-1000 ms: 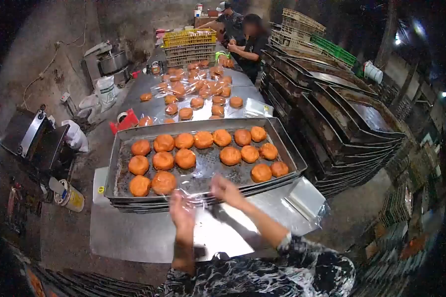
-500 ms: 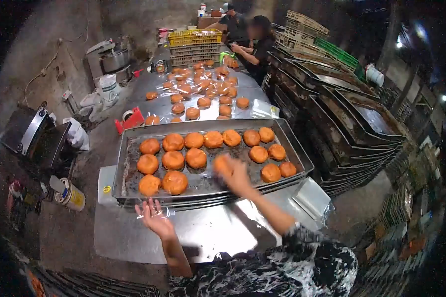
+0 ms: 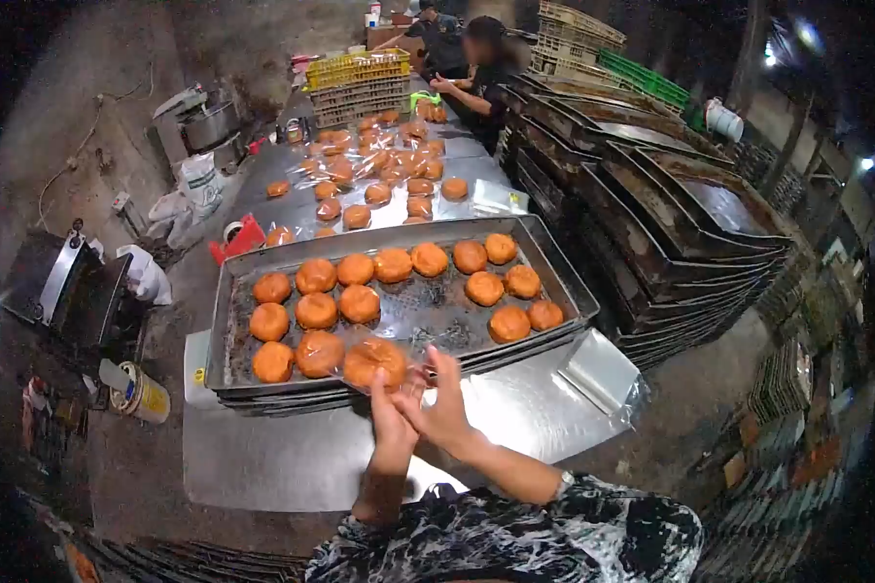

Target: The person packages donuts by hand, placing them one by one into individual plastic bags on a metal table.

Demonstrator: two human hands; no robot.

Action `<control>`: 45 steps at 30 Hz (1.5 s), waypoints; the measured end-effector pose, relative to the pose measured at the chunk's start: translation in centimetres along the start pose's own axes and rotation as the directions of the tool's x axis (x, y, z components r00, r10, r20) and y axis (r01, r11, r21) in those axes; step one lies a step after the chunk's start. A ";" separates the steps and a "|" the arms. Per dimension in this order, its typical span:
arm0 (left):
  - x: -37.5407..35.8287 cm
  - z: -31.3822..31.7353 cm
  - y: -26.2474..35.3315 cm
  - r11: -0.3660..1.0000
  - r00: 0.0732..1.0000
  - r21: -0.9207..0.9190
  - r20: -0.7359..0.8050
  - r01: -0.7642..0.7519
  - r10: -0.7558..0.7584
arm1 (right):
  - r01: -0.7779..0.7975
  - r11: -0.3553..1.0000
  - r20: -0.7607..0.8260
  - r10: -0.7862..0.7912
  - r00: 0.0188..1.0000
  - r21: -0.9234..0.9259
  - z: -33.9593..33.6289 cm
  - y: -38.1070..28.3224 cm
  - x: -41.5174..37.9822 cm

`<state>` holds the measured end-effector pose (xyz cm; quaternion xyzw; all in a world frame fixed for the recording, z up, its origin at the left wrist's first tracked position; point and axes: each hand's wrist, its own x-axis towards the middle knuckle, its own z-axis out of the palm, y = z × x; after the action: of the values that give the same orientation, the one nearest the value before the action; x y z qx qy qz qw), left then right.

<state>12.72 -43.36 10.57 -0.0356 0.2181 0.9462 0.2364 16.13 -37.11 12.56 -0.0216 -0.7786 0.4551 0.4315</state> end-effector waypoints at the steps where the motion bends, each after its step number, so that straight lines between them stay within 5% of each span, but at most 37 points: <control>1: -0.2 -0.2 0.1 0.995 0.999 0.096 -0.021 0.035 -0.033 | -0.055 0.997 -0.019 0.054 0.998 -0.046 -1.0 0.1 -0.9; 2: -0.9 -0.6 -0.8 0.977 1.000 0.212 0.009 0.018 -0.020 | -0.145 0.972 0.164 0.176 0.970 -0.187 -1.9 1.2 -0.2; 3: -1.5 -1.6 -1.5 0.931 0.998 0.358 -0.019 0.070 -0.067 | 0.002 0.990 0.280 0.037 0.959 -0.138 -2.1 4.9 0.8; 4: -1.9 -2.9 -2.2 0.828 0.989 0.555 0.062 0.077 -0.133 | -0.045 0.999 0.254 0.051 0.966 -0.029 -2.2 8.7 2.2; 5: -1.9 -4.1 -2.9 0.686 0.969 0.726 0.130 0.051 -0.210 | -0.193 0.981 0.277 0.192 0.942 -0.021 -3.7 7.3 6.2; 7: -2.0 -5.4 -5.4 0.189 0.892 0.980 0.146 -0.070 -0.428 | -0.092 0.991 0.086 0.100 0.991 -0.093 -3.0 6.4 13.6; 9: -1.2 -11.9 -9.6 -0.224 0.732 0.706 0.589 -0.672 -0.342 | 0.007 0.992 0.014 -0.005 1.000 -0.125 -1.9 4.8 15.5; 10: -0.8 -14.0 -10.4 -0.277 0.721 0.681 0.542 -0.678 -0.431 | 0.152 0.974 0.017 -0.151 0.988 -0.166 -1.1 4.7 14.6; 11: -0.2 -16.6 -11.2 -0.281 0.725 0.683 0.539 -0.674 -0.429 | 0.290 0.935 0.024 -0.291 0.956 -0.203 -0.5 4.8 13.1; 13: 1.9 -20.2 -12.1 -0.167 0.708 0.752 0.486 -0.637 -0.513 | 0.040 0.996 0.396 -0.003 0.918 -0.084 -2.1 9.4 4.1; 14: 1.3 -18.6 -11.3 -0.114 0.763 0.844 0.406 -0.524 -0.502 | -0.127 0.991 0.579 0.127 0.806 -0.041 -4.9 9.0 -0.1; 15: -0.2 -14.9 -9.7 -0.266 0.857 0.892 0.210 -0.365 -0.470 | -0.598 0.732 0.598 0.650 0.469 -0.326 -7.1 7.4 -4.2; 17: 1.3 -17.4 -9.2 -0.146 0.705 0.746 0.519 -0.649 -0.482 | -0.572 0.760 0.738 0.571 0.359 -0.310 -10.1 10.4 -12.5; 19: 0.8 -18.9 -10.1 -0.255 0.701 0.659 0.609 -0.708 -0.371 | -0.594 0.759 0.770 0.539 0.341 -0.267 -11.1 10.9 -15.4; 21: 3.2 -21.7 -10.7 -0.219 0.556 0.558 0.552 -0.800 -0.622 | -0.646 0.716 0.729 0.587 0.352 -0.264 -10.6 10.5 -16.2; 25: 2.2 -14.2 -7.7 -0.073 0.840 0.916 0.328 -0.395 -0.432 | -0.541 0.830 0.710 0.463 0.531 -0.137 -10.3 10.1 -16.1; 26: 2.0 -13.1 -7.6 -0.073 0.838 0.916 0.326 -0.395 -0.438 | -0.605 0.782 0.668 0.530 0.522 -0.149 -9.7 10.1 -15.6; 28: 0.6 -9.7 -7.3 0.170 0.847 0.984 0.133 -0.052 -0.514 | -0.689 0.717 0.544 0.621 0.564 -0.104 -8.7 9.4 -13.0; 29: 0.1 -9.0 -7.2 0.264 0.841 0.962 0.196 -0.066 -0.503 | -0.749 0.661 0.496 0.664 0.559 -0.042 -8.7 8.7 -11.7; 31: 1.0 -9.5 -6.9 0.066 0.823 0.983 0.180 -0.172 -0.539 | -0.737 0.673 0.515 0.654 0.554 -0.063 -9.4 9.6 -11.8; 33: 0.1 -9.6 -7.0 0.046 0.852 0.996 0.086 -0.073 -0.517 | -0.640 0.740 0.490 0.644 0.588 -0.204 -10.0 8.9 -12.5; 35: -0.6 -9.2 -7.3 0.038 0.870 0.999 -0.008 0.031 -0.493 | -0.599 0.755 0.217 0.653 0.726 -0.268 -9.8 7.3 -12.9; 37: -1.3 -9.5 -7.7 0.286 0.829 0.957 0.121 0.048 -0.546 | -0.603 0.733 0.237 0.676 0.698 -0.315 -9.0 7.1 -12.7; 38: -0.8 -10.8 -8.1 0.411 0.794 0.889 0.098 0.201 -0.600 | -0.567 0.787 0.211 0.613 0.761 -0.243 -8.4 8.5 -13.4; 39: -0.2 -10.8 -7.7 0.393 0.776 0.890 0.074 0.233 -0.627 | -0.520 0.837 0.176 0.545 0.819 -0.172 -8.0 8.3 -13.0; 41: 0.2 -10.9 -6.8 0.445 0.853 0.849 -0.014 0.286 -0.522 | -0.600 0.797 0.197 0.600 0.775 -0.069 -8.2 7.7 -11.9; 43: 0.2 -11.3 -6.4 0.481 0.923 0.853 -0.003 0.203 -0.384 | -0.520 0.764 0.345 0.639 0.687 -0.382 -8.2 7.5 -10.7; 45: -0.5 -11.7 -6.1 0.394 0.927 0.919 0.163 -0.018 -0.339 | -0.542 0.771 0.271 0.630 0.728 -0.335 -7.9 7.0 -11.0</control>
<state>15.60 -43.77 -2.27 0.2334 0.6487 0.6389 0.3413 26.02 -32.28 1.98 -0.2325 -0.8452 0.4696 0.1050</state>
